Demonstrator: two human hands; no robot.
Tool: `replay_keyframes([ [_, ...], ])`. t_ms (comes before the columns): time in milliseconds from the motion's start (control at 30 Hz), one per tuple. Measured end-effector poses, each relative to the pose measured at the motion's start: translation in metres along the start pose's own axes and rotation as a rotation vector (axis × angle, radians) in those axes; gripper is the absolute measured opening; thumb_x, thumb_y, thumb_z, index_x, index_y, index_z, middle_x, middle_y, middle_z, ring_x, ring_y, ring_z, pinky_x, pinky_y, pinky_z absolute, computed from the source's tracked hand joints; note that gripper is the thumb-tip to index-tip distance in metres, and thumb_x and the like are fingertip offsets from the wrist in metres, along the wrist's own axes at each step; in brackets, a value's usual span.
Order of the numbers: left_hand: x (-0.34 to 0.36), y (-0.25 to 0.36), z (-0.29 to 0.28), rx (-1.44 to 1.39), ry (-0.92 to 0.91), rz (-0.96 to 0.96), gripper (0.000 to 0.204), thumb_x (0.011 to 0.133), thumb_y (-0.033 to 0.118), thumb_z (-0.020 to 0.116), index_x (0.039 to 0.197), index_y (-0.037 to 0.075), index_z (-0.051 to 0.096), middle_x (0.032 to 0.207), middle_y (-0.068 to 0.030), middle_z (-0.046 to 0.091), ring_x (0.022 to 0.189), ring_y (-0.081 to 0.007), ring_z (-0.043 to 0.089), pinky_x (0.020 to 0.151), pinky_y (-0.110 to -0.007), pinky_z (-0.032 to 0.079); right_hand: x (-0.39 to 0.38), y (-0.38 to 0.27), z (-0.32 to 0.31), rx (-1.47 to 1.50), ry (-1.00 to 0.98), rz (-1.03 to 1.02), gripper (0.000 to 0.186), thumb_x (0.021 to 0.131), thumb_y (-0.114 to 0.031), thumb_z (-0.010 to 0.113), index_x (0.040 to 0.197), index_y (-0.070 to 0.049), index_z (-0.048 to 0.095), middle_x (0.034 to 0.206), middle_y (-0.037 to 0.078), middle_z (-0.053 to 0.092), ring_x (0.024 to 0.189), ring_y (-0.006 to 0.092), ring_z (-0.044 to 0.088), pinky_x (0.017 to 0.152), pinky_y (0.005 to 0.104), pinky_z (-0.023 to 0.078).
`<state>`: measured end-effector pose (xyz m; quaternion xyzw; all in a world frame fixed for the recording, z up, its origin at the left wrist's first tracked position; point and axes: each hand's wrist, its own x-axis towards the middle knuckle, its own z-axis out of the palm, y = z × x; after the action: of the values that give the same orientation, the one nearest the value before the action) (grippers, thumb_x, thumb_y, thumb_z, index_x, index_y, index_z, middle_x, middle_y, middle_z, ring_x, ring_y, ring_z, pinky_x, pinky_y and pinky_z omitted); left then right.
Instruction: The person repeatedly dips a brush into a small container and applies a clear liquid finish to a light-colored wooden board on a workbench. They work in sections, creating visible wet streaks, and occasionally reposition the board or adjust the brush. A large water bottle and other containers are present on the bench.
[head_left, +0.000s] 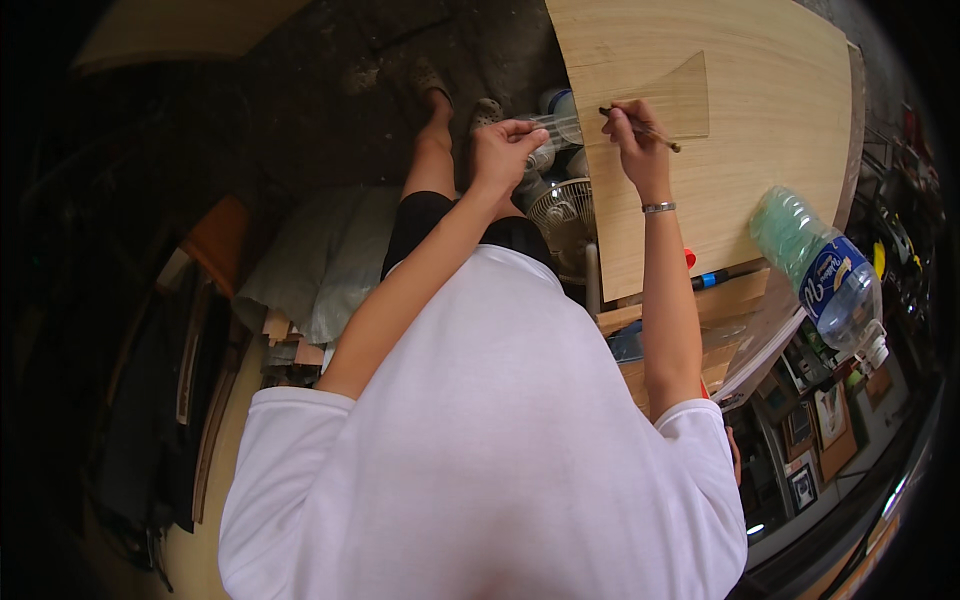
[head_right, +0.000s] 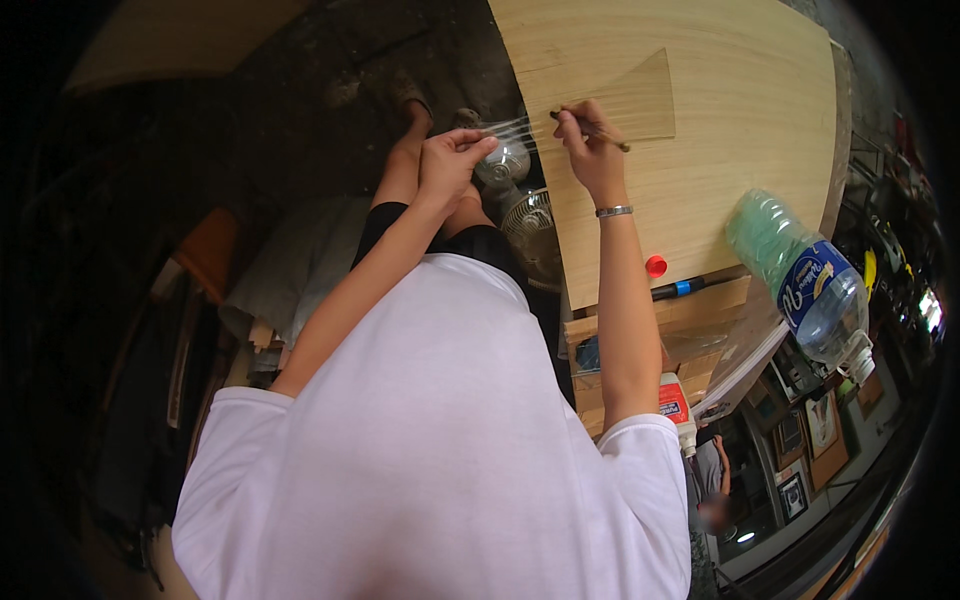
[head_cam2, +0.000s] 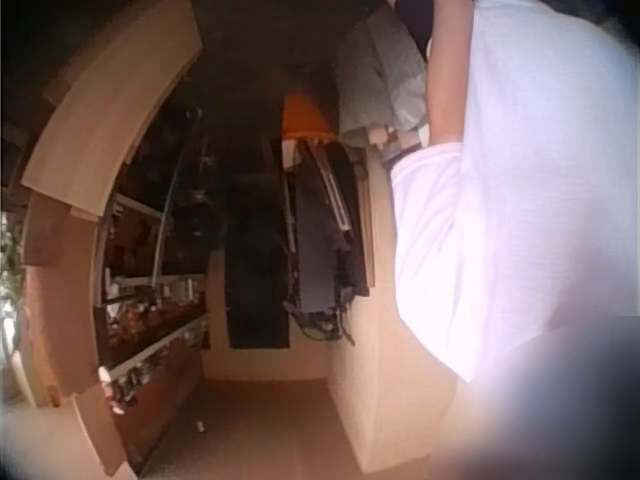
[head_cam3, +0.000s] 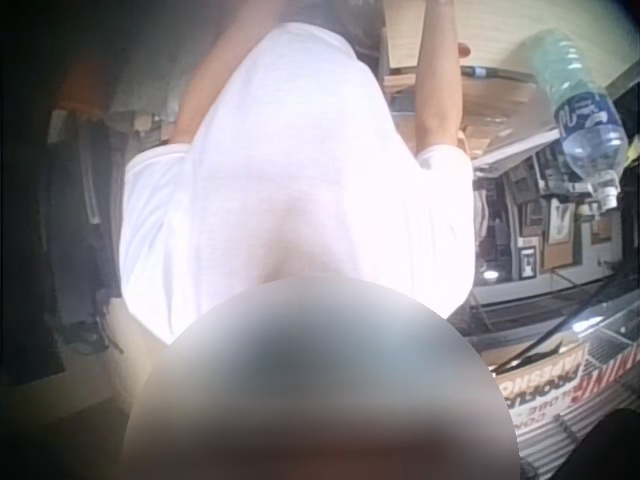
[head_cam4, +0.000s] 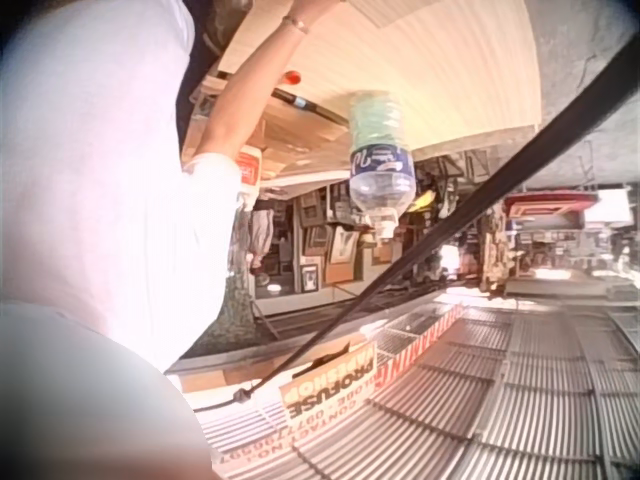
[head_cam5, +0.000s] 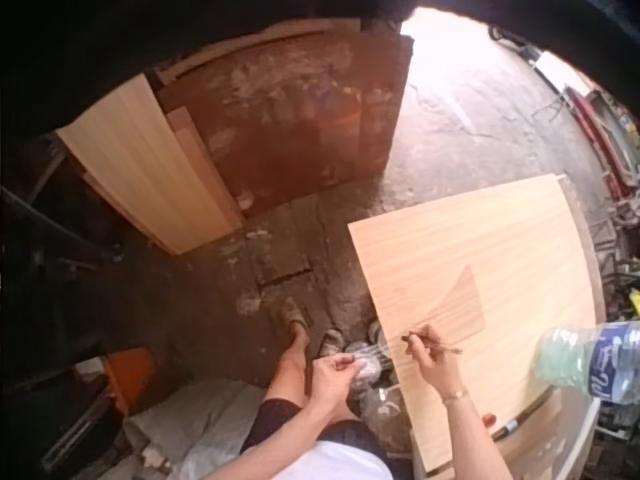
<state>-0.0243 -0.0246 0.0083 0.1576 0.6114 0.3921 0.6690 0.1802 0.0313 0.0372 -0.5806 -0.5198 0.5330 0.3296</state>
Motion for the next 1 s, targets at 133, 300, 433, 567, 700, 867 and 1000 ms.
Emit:
replay_keyframes([
  [133, -0.005, 0.002, 0.026, 0.073, 0.117, 0.019, 0.021, 0.080, 0.005, 0.076, 0.095, -0.008, 0.070, 0.083, -0.0087, 0.072, 0.071, -0.0084, 0.064, 0.065, -0.020, 0.050, -0.001, -0.014, 0.011, -0.328, -0.090, -0.148, 0.012, 0.086, -0.006, 0.066, 0.089, -0.002, 0.056, 0.071, 0.015, 0.062, 0.064, 0.0276, 0.063, 0.057, 0.0313, 0.046],
  [300, -0.008, -0.002, 0.036, 0.132, 0.164, 0.027, 0.022, 0.079, 0.007, 0.077, 0.094, -0.007, 0.070, 0.080, -0.0079, 0.071, 0.070, -0.0074, 0.063, 0.062, -0.020, 0.048, 0.007, -0.028, 0.016, -0.452, -0.136, -0.220, 0.013, 0.085, -0.006, 0.066, 0.087, -0.003, 0.054, 0.070, 0.016, 0.058, 0.062, 0.0346, 0.057, 0.056, 0.0343, 0.044],
  [433, -0.004, -0.007, 0.033, 0.019, 0.078, 0.049, 0.024, 0.081, 0.007, 0.075, 0.099, -0.007, 0.068, 0.085, -0.0073, 0.071, 0.072, -0.0076, 0.063, 0.065, -0.019, 0.049, 0.013, -0.028, 0.014, -0.462, -0.184, -0.201, 0.013, 0.085, -0.005, 0.065, 0.087, -0.004, 0.053, 0.071, 0.017, 0.057, 0.062, 0.0350, 0.055, 0.056, 0.0350, 0.044],
  [567, -0.001, -0.009, 0.027, -0.019, -0.009, 0.027, 0.025, 0.083, 0.006, 0.074, 0.103, -0.008, 0.066, 0.088, -0.0070, 0.071, 0.074, -0.0076, 0.064, 0.067, -0.020, 0.049, 0.008, -0.028, 0.015, -0.454, -0.195, -0.195, 0.013, 0.084, -0.004, 0.065, 0.089, -0.004, 0.053, 0.073, 0.017, 0.058, 0.062, 0.0345, 0.056, 0.056, 0.0349, 0.045],
  [700, 0.000, -0.007, 0.025, -0.012, -0.030, -0.013, 0.025, 0.083, 0.006, 0.073, 0.103, -0.008, 0.066, 0.089, -0.0073, 0.071, 0.075, -0.0080, 0.065, 0.068, -0.020, 0.050, -0.035, -0.031, 0.013, -0.469, -0.238, -0.129, 0.010, 0.087, -0.005, 0.064, 0.091, -0.003, 0.056, 0.073, 0.015, 0.061, 0.061, 0.0285, 0.058, 0.056, 0.0331, 0.045],
  [867, -0.007, -0.005, 0.008, 0.021, -0.055, 0.046, 0.025, 0.085, 0.005, 0.071, 0.105, -0.009, 0.065, 0.093, -0.0100, 0.071, 0.080, -0.0110, 0.066, 0.073, -0.022, 0.052, -0.031, -0.013, -0.003, 0.015, 0.087, 0.016, 0.014, 0.096, -0.013, 0.060, 0.094, 0.001, 0.059, 0.077, 0.003, 0.064, 0.070, 0.0065, 0.057, 0.060, 0.0232, 0.046],
  [1000, -0.011, -0.010, -0.015, 0.002, -0.085, -0.021, 0.027, 0.086, 0.007, 0.072, 0.108, -0.007, 0.064, 0.095, -0.0081, 0.070, 0.084, -0.0102, 0.065, 0.076, -0.021, 0.050, -0.005, 0.008, -0.004, 0.172, 0.142, 0.071, 0.016, 0.097, -0.016, 0.059, 0.100, -0.001, 0.059, 0.077, 0.004, 0.064, 0.072, 0.0078, 0.058, 0.063, 0.0225, 0.046],
])
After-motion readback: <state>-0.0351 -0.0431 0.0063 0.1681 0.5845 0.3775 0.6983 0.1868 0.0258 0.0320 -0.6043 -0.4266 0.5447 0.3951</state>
